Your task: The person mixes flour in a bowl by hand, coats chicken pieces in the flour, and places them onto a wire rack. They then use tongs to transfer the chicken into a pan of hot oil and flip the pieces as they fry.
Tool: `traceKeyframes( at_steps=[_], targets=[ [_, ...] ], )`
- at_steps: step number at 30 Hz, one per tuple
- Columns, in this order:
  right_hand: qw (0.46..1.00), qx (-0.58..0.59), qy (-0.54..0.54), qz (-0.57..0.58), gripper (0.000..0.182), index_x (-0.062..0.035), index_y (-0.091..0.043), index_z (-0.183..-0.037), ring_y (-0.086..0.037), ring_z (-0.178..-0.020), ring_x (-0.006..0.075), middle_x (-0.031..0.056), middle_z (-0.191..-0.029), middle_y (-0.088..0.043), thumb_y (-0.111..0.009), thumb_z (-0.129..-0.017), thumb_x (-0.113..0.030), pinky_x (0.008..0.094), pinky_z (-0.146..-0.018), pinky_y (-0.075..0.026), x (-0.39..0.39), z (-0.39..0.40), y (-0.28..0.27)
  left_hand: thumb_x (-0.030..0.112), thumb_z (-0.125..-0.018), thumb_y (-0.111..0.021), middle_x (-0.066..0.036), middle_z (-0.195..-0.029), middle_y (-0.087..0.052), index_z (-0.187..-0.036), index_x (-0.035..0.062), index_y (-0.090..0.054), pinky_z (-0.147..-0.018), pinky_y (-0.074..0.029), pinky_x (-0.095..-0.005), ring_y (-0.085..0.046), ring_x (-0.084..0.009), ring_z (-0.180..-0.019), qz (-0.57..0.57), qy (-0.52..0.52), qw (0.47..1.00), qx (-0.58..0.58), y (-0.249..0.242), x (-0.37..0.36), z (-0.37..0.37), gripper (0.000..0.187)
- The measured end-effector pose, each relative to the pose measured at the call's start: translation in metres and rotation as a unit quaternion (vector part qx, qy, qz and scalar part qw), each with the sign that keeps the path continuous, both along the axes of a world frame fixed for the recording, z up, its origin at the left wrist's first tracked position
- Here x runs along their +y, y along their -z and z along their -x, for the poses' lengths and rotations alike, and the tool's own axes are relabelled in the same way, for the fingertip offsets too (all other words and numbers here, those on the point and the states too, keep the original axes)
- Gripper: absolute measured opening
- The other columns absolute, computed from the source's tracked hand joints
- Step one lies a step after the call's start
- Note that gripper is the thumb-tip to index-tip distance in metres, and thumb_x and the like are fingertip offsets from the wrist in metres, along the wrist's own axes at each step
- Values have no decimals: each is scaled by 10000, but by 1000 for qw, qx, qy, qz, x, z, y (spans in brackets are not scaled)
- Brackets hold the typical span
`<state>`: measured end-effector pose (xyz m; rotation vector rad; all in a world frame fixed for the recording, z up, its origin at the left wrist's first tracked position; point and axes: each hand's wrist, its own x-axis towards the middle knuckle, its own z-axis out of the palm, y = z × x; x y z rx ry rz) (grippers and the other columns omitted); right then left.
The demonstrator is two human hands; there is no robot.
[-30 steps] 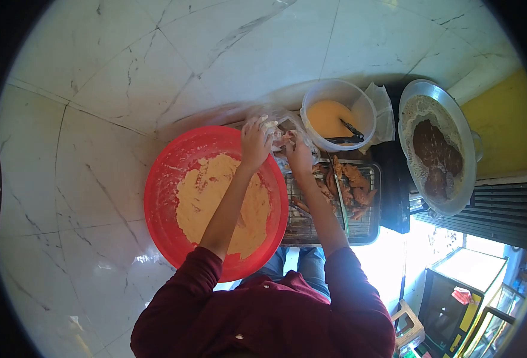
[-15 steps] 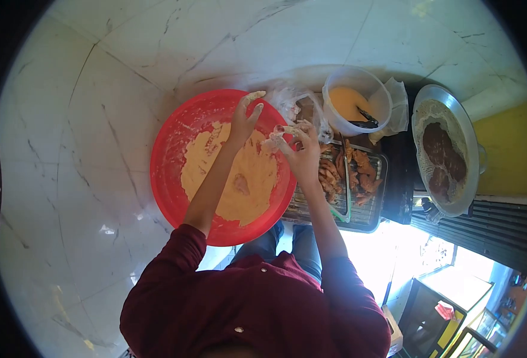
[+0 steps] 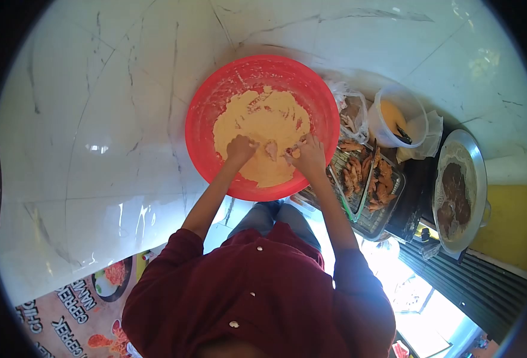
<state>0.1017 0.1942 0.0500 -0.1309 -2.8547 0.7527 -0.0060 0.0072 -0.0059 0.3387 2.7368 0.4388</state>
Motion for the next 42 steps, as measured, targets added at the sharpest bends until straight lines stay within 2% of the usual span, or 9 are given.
traceKeyframes(
  at_steps=[4, 11, 14, 20, 25, 32, 34, 37, 42],
  targets=[
    [999, 10, 34, 34, 290, -85, -628, -743, -451, -941, 238, 83, -928, -474, -708, -567, -302, 363, -792, -347, 0, 3, 10, 516, -649, -595, -104, -900, -571, -840, 110, -638, -694, -433, -362, -562, -225, -841, 122, 62, 991, 1, 19, 25, -28, 451],
    [999, -25, 37, 9, 310, -62, -623, -785, -452, -955, 284, 121, -942, -476, -684, -604, -306, 389, -839, -365, 2, 3, 23, 420, -680, -597, -51, -917, -549, -870, 141, -638, -717, -328, -334, -488, -174, -907, 240, 16, 969, 60, 36, 75, -41, 340],
    [977, -182, 64, -91, 363, -1, -616, -780, -475, -974, 274, 158, -994, -496, -666, -629, -327, 390, -837, -379, 2, 11, 25, 346, -748, -532, -37, -921, -548, -890, 152, -635, -715, -315, -338, -479, -163, -909, 294, -34, 951, 88, 57, 77, -29, 262],
    [957, -274, 23, -95, 438, 21, -619, -808, -437, -1058, 346, 263, -1038, -506, -540, -707, -397, 404, -882, -356, 16, 32, 79, 318, -738, -538, -35, -913, -573, -888, 140, -639, -733, -334, -322, -500, -167, -913, 250, 74, 964, 57, 23, 33, -15, 254],
    [988, -133, 27, -79, 434, -12, -643, -785, -507, -921, 360, 236, -912, -570, -490, -733, -415, 430, -884, -326, 16, 33, 90, 482, -558, -668, -135, -913, -609, -860, 48, -633, -721, -422, -381, -575, -253, -847, -34, 7, 984, -176, 68, -31, 12, 530],
    [967, -247, 5, 62, 366, -8, -638, -797, -402, -986, 389, 286, -1034, -433, -557, -713, -355, 451, -855, -336, 27, 104, 83, 470, -594, -656, -153, -940, -591, -838, 30, -634, -744, -423, -403, -561, -270, -862, -110, -137, 961, -215, 1, -56, 34, 503],
    [991, -107, 76, -4, 289, -28, -638, -748, -406, -977, 360, 232, -997, -449, -608, -689, -309, 417, -816, -362, 15, 128, 89, 378, -669, -623, -107, -968, -569, -818, 61, -644, -785, -383, -392, -505, -248, -957, 56, -153, 986, 34, -3, -41, 45, 350],
    [993, -68, 67, -67, 218, -48, -642, -719, -425, -953, 315, 167, -951, -487, -643, -654, -256, 379, -789, -384, -4, 145, 71, 263, -737, -553, -49, -954, -537, -821, 117, -644, -804, -326, -347, -444, -209, -992, 231, -58, 956, 170, 25, -35, 59, 192],
    [977, -74, -19, -198, 166, -47, -629, -699, -412, -960, 282, 133, -1017, -430, -645, -620, -192, 356, -766, -401, -13, 156, 101, 183, -761, -476, -25, -899, -511, -882, 154, -620, -778, -283, -309, -423, -166, -925, 288, 71, 935, 197, 77, -27, 57, 190]
  ],
)
